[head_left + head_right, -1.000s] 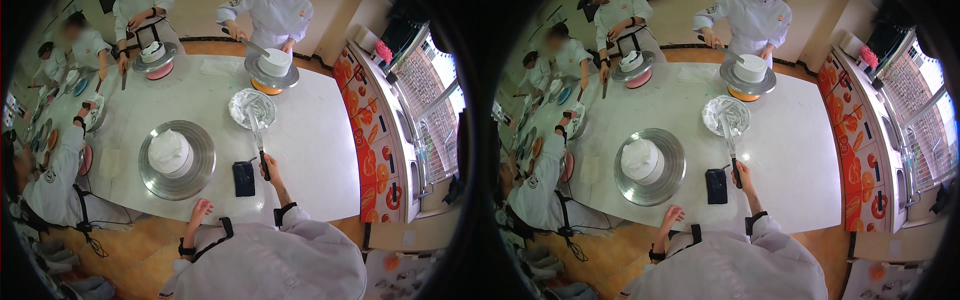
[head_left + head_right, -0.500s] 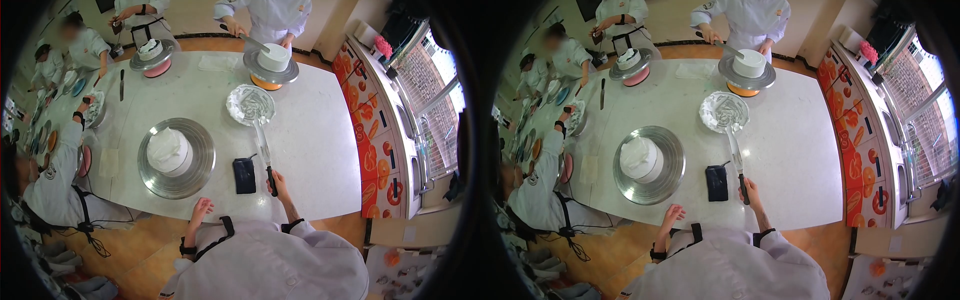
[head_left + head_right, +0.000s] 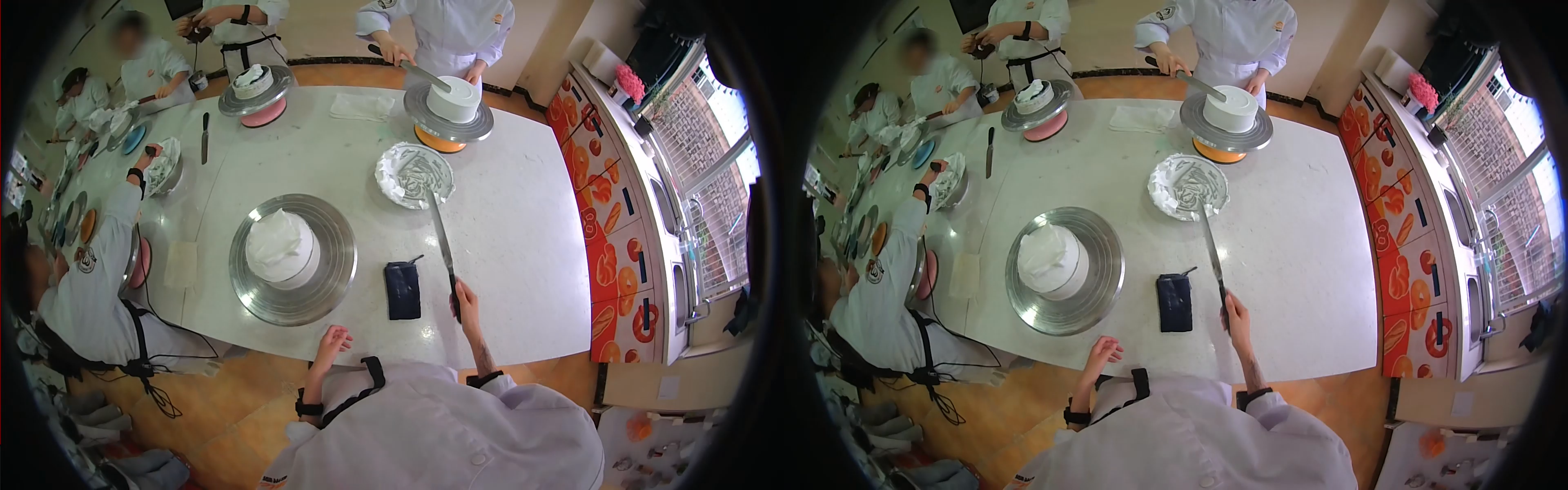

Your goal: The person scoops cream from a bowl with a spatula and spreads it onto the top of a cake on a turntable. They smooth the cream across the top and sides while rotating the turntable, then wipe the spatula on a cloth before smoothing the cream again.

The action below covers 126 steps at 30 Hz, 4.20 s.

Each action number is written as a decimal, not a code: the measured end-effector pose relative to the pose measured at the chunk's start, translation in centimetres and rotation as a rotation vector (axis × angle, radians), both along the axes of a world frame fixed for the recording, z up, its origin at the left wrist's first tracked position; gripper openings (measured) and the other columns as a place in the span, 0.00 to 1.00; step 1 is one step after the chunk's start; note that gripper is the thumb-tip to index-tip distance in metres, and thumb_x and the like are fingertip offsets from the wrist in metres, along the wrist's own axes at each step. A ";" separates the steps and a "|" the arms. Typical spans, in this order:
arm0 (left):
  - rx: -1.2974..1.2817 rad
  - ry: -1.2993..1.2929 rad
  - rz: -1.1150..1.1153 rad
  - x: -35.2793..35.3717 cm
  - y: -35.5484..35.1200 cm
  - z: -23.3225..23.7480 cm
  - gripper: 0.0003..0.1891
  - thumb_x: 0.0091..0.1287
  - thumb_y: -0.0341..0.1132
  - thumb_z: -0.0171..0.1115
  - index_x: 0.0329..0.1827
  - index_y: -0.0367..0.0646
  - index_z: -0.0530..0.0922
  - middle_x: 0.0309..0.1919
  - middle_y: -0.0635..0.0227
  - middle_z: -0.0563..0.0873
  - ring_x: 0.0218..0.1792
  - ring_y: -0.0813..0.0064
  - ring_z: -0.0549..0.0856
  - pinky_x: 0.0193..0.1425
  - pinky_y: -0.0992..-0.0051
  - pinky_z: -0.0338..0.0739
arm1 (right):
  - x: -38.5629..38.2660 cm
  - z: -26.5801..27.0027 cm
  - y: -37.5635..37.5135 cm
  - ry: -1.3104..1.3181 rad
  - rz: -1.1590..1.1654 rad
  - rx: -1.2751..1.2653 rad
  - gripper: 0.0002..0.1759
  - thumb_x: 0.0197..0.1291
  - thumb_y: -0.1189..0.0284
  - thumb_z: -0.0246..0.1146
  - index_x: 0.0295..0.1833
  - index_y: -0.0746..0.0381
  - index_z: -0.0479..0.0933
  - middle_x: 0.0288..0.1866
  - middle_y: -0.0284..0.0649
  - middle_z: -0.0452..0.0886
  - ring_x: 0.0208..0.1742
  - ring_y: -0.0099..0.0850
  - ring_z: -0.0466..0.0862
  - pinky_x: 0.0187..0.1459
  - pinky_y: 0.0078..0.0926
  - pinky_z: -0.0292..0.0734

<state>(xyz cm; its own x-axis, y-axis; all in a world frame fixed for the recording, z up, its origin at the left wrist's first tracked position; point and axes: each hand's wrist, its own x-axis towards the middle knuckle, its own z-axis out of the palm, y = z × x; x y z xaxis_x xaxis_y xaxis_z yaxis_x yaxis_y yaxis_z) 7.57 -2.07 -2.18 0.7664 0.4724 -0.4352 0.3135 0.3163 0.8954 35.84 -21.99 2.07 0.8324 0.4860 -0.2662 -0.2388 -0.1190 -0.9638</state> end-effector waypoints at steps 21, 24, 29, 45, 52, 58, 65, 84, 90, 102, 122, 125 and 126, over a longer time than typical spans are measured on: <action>0.008 0.003 0.058 -0.6 0.9 -0.3 0.10 0.66 0.38 0.50 0.45 0.44 0.69 0.34 0.67 0.81 0.30 0.78 0.79 0.35 0.79 0.72 | 4.1 0.9 11.3 -0.900 -0.231 -0.520 0.16 0.60 0.65 0.56 0.53 0.53 0.75 0.23 0.40 0.71 0.23 0.33 0.75 0.25 0.32 0.68; -0.002 0.019 0.066 -0.3 1.0 -0.3 0.10 0.66 0.38 0.50 0.45 0.44 0.69 0.34 0.67 0.81 0.30 0.78 0.79 0.35 0.79 0.72 | 4.3 0.2 10.1 -0.863 -0.186 -0.643 0.16 0.58 0.66 0.58 0.53 0.48 0.75 0.27 0.40 0.72 0.25 0.36 0.75 0.28 0.32 0.69; 0.001 0.018 0.065 -0.4 1.1 -0.8 0.10 0.66 0.38 0.50 0.45 0.44 0.69 0.34 0.67 0.81 0.30 0.79 0.79 0.34 0.79 0.73 | 3.2 0.2 8.6 -0.844 -0.168 -0.662 0.17 0.56 0.66 0.59 0.54 0.48 0.75 0.26 0.39 0.71 0.25 0.35 0.75 0.29 0.32 0.69; 0.007 0.005 0.014 0.7 1.8 -1.1 0.11 0.66 0.39 0.50 0.45 0.43 0.69 0.34 0.66 0.81 0.29 0.79 0.79 0.34 0.79 0.73 | -1.3 -0.5 2.7 -0.945 -0.187 -0.684 0.18 0.53 0.69 0.63 0.52 0.48 0.77 0.24 0.37 0.71 0.19 0.31 0.73 0.22 0.29 0.69; -0.009 0.011 -0.003 1.0 2.0 -1.3 0.11 0.66 0.40 0.50 0.45 0.44 0.70 0.34 0.67 0.82 0.29 0.78 0.79 0.33 0.79 0.73 | -2.6 0.3 1.2 -0.922 -0.198 -0.704 0.18 0.54 0.70 0.62 0.53 0.49 0.77 0.23 0.37 0.70 0.19 0.28 0.71 0.23 0.27 0.68; -0.015 0.015 -0.011 1.0 1.9 -1.6 0.11 0.66 0.41 0.50 0.44 0.44 0.70 0.34 0.67 0.82 0.29 0.79 0.80 0.33 0.79 0.73 | -3.3 0.8 0.2 -0.942 -0.194 -0.699 0.19 0.53 0.70 0.63 0.53 0.47 0.76 0.24 0.36 0.70 0.18 0.29 0.72 0.21 0.27 0.69; -0.019 -0.003 0.001 0.8 1.8 -1.7 0.11 0.66 0.40 0.50 0.44 0.44 0.70 0.33 0.66 0.81 0.28 0.79 0.80 0.33 0.80 0.73 | -3.4 0.9 -1.1 -0.959 -0.118 -0.711 0.20 0.54 0.71 0.63 0.54 0.48 0.75 0.23 0.38 0.70 0.19 0.29 0.72 0.22 0.26 0.68; -0.017 -0.054 0.298 -0.6 3.1 -0.3 0.12 0.65 0.35 0.51 0.45 0.36 0.73 0.33 0.62 0.82 0.29 0.74 0.81 0.35 0.77 0.76 | 7.8 -2.4 4.1 0.365 0.206 0.286 0.22 0.66 0.54 0.42 0.47 0.64 0.67 0.15 0.32 0.64 0.08 0.23 0.64 0.09 0.19 0.60; -0.046 -0.221 0.908 -2.3 5.7 1.8 0.15 0.63 0.32 0.51 0.51 0.38 0.69 0.44 0.61 0.78 0.38 0.73 0.80 0.41 0.75 0.75 | 3.6 -2.8 -1.6 0.417 0.159 0.187 0.21 0.66 0.54 0.43 0.46 0.63 0.67 0.14 0.33 0.64 0.07 0.24 0.65 0.09 0.20 0.59; -0.075 -0.458 0.912 -4.6 7.2 4.7 0.12 0.69 0.43 0.48 0.38 0.42 0.67 0.36 0.68 0.78 0.37 0.74 0.80 0.42 0.71 0.76 | 2.6 10.8 1.9 -0.256 0.432 -0.150 0.14 0.66 0.64 0.48 0.42 0.66 0.69 0.18 0.36 0.72 0.18 0.21 0.72 0.23 0.19 0.67; -0.245 -0.493 0.648 -9.1 8.6 7.4 0.19 0.67 0.38 0.48 0.57 0.38 0.60 0.47 0.54 0.76 0.48 0.65 0.78 0.49 0.69 0.73 | -4.4 26.6 23.2 -1.502 0.773 -0.650 0.18 0.54 0.76 0.59 0.50 0.48 0.78 0.21 0.38 0.68 0.21 0.31 0.69 0.28 0.30 0.67; -0.280 -0.525 0.603 -9.2 8.7 7.3 0.19 0.67 0.38 0.47 0.57 0.37 0.61 0.47 0.54 0.76 0.50 0.64 0.77 0.53 0.68 0.71 | -4.9 27.3 24.5 -1.558 0.806 -0.673 0.18 0.52 0.75 0.60 0.48 0.44 0.79 0.20 0.37 0.68 0.23 0.32 0.72 0.27 0.30 0.69; -0.280 -0.509 0.575 -9.0 8.6 7.2 0.19 0.67 0.38 0.47 0.57 0.37 0.61 0.48 0.55 0.76 0.50 0.65 0.76 0.55 0.68 0.70 | -5.1 27.5 24.9 -1.560 0.839 -0.649 0.18 0.51 0.75 0.60 0.48 0.44 0.79 0.20 0.37 0.68 0.22 0.32 0.72 0.27 0.30 0.68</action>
